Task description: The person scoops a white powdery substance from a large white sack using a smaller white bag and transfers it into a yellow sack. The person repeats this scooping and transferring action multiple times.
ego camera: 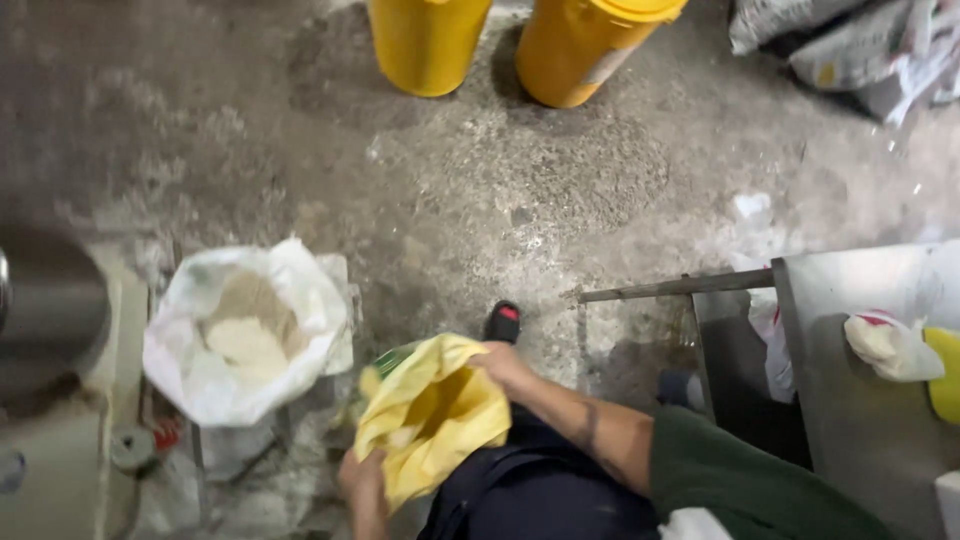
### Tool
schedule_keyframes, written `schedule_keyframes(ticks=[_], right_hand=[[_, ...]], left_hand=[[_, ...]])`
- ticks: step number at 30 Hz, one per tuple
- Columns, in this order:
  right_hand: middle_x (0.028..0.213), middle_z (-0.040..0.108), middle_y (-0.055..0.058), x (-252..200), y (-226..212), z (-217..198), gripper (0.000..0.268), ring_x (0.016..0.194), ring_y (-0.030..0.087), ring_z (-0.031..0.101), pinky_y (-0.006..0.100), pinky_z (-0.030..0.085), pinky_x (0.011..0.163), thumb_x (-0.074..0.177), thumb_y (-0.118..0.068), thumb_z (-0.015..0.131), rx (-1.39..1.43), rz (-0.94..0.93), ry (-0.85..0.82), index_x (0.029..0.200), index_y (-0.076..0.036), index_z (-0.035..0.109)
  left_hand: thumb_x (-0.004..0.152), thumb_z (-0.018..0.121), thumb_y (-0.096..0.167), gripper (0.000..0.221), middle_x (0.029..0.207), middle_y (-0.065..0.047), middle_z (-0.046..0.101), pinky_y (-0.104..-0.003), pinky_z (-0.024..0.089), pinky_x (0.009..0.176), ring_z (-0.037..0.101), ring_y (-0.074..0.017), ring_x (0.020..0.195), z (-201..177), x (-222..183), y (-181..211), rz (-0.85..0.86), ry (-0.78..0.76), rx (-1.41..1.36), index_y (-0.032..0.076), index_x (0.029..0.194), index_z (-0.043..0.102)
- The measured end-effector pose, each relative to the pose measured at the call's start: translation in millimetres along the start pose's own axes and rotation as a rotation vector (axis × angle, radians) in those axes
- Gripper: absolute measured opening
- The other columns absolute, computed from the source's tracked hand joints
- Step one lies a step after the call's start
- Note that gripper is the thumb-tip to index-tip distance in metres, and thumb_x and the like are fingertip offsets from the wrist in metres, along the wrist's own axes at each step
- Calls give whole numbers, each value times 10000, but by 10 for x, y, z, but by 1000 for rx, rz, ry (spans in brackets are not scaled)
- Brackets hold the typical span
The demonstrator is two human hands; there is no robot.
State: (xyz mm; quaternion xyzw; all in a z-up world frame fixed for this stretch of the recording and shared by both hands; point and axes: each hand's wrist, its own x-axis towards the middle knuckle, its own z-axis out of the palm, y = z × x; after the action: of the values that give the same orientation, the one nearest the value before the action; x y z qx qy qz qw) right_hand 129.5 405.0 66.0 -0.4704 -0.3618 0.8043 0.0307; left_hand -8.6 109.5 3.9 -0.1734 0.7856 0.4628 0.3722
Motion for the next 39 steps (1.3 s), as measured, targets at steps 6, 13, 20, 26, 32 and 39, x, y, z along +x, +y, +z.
schedule_keyframes(ticks=[6,13,20,26,32,39], right_hand=[[988,756,199,-93,-1468,-1089,262,829,326,763,477,634,749,901,-69,617,217,-9,278,1116,61,691],[1026,740,193,283,-3502,-2534,295,855,307,741,443,610,756,936,-110,566,317,-438,286,1124,82,688],[1114,738,155,255,-6006,-3483,283,962,278,741,428,621,870,980,-114,595,287,-999,173,1189,61,671],[1120,738,194,118,-7725,-3875,327,992,324,757,458,630,921,956,-126,535,326,-1063,129,1190,63,661],[1174,729,176,874,-8569,-4876,350,1042,298,749,414,616,948,958,-103,565,267,-950,303,1256,62,645],[1091,731,182,1870,-8906,-5867,412,921,280,729,410,600,787,929,-186,659,-119,-750,615,1234,91,670]], left_hand=[[782,652,6,320,952,-116,732,-354,553,734,681,-211,811,1650,-190,1412,170,-292,-101,-59,1091,704],[788,602,-4,315,925,-125,726,-387,588,697,708,-232,791,3712,-693,3811,349,-548,-66,-32,1087,694],[760,621,40,267,912,-82,715,-354,565,722,679,-188,793,5578,-1095,5935,694,-757,-172,-12,1007,705],[732,723,92,258,887,-71,725,-341,557,721,667,-175,784,7103,-1214,7477,1048,-795,-199,-5,970,703],[764,700,132,322,954,-156,774,-380,563,783,722,-249,845,8587,-699,8042,948,-792,126,6,1058,737],[776,772,216,421,1097,-168,746,-419,530,891,693,-300,1011,9470,12,8225,1014,-626,380,49,1158,709]])
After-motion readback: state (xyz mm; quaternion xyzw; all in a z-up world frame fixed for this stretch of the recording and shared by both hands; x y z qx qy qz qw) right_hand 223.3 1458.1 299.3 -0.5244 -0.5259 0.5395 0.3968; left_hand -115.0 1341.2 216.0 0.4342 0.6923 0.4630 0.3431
